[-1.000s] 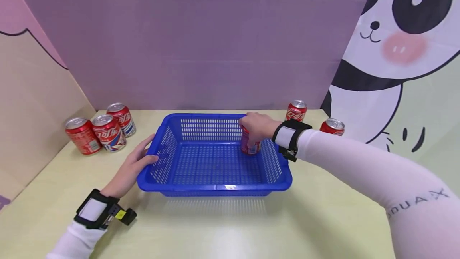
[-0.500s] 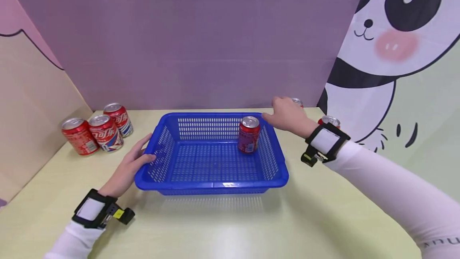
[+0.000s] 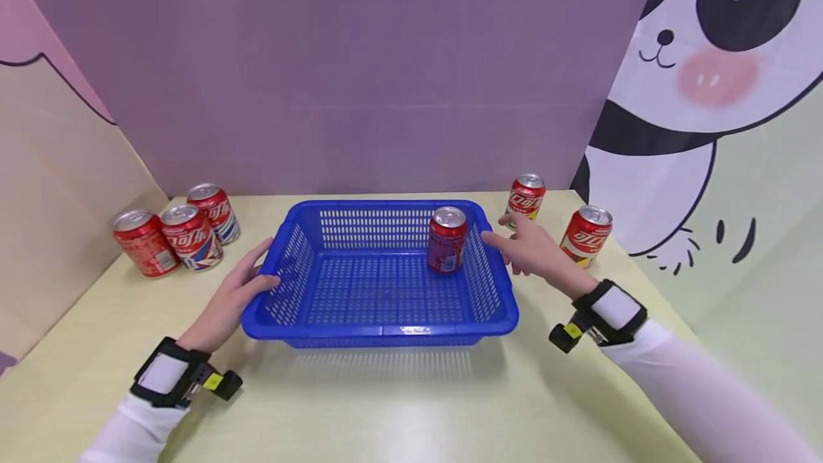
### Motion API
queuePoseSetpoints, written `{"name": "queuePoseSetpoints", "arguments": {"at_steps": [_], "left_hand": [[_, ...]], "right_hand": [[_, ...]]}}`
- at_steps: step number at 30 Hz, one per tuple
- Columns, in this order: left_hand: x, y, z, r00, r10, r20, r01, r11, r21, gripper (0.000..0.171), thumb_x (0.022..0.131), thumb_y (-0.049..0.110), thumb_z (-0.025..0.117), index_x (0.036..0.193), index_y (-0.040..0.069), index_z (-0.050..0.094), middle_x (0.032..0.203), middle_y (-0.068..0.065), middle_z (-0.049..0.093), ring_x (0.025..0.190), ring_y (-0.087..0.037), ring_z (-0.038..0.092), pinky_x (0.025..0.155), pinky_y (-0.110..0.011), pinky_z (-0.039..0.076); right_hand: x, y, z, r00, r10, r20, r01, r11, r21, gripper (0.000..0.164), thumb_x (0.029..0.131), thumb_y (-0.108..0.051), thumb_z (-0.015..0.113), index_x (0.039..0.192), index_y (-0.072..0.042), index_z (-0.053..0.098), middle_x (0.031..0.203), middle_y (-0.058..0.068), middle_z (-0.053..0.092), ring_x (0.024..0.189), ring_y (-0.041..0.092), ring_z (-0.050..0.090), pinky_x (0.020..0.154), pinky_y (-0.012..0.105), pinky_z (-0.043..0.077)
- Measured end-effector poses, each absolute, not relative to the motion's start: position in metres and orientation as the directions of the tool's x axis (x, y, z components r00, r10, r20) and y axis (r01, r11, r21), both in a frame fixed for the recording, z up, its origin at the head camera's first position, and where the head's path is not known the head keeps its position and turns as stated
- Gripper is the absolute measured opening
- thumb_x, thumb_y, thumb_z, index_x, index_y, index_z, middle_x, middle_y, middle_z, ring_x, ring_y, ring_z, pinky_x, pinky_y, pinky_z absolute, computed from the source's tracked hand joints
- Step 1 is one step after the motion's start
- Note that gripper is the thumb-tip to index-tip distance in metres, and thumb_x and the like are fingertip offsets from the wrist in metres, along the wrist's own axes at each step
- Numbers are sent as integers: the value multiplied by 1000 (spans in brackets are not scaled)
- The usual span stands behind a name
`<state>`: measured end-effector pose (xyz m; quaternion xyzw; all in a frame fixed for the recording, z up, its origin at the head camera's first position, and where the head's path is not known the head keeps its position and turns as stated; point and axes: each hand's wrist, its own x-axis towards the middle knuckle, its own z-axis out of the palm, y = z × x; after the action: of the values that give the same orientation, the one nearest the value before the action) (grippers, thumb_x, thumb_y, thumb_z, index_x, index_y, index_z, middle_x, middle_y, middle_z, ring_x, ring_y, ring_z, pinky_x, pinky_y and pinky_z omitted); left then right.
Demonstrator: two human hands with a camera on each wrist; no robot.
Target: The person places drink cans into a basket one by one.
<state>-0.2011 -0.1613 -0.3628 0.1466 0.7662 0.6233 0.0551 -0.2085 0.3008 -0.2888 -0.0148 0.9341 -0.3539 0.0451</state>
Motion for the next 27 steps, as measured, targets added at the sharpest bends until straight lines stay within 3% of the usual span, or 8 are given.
{"name": "queuePoseSetpoints", "arguments": {"at_steps": [4, 7, 10, 14, 22, 27], "left_hand": [[-201, -162, -363, -952, 293, 93, 152, 185, 971, 72, 100, 21, 53, 159, 16, 12, 145, -29, 41, 124, -42, 49, 97, -53, 45], [-201, -163, -363, -953, 289, 90, 147, 183, 972, 72, 100, 21, 52, 159, 17, 13, 144, -29, 41, 123, -42, 50, 96, -52, 46], [-201, -162, -361, -953, 288, 91, 146, 177, 973, 72, 100, 20, 52, 159, 17, 13, 145, -29, 41, 123, -42, 50, 96, -50, 46], [-200, -160, -360, -953, 288, 96, 149, 166, 975, 71, 99, 18, 52, 159, 17, 14, 145, -30, 41, 123, -44, 50, 96, -50, 46], [-204, -161, -360, -941, 319, 112, 182, 199, 963, 72, 100, 18, 54, 158, 12, 13, 142, -30, 44, 120, -41, 54, 93, -47, 49], [-208, -171, -347, -926, 329, 185, 316, 406, 858, 60, 103, 26, 52, 153, 2, 29, 136, -27, 52, 114, -37, 59, 93, -50, 49]], "right_hand": [[-202, 293, -304, -997, -20, -69, 36, 688, -725, 76, 97, -49, 57, 148, 0, 31, 101, 22, 62, 73, 27, 61, 56, 32, 51], [-201, 285, -312, -1000, 0, -15, 11, 690, -723, 71, 99, -44, 54, 149, 0, 30, 124, 29, 55, 96, 37, 62, 72, 42, 56], [-201, 280, -318, -999, 8, 33, -18, 695, -719, 64, 102, -35, 50, 150, 2, 28, 137, 32, 45, 114, 44, 54, 87, 53, 51], [-201, 278, -323, -998, 1, 70, -50, 698, -714, 60, 104, -28, 46, 150, 5, 26, 143, 33, 39, 121, 48, 47, 95, 60, 43], [-200, 278, -323, -997, -11, 73, -58, 724, -687, 59, 105, -24, 44, 150, 7, 24, 142, 36, 37, 123, 52, 45, 96, 63, 41], [-199, 275, -322, -996, -15, 89, -72, 720, -690, 59, 104, -23, 45, 150, 7, 25, 142, 36, 38, 123, 52, 45, 98, 64, 39]]}}
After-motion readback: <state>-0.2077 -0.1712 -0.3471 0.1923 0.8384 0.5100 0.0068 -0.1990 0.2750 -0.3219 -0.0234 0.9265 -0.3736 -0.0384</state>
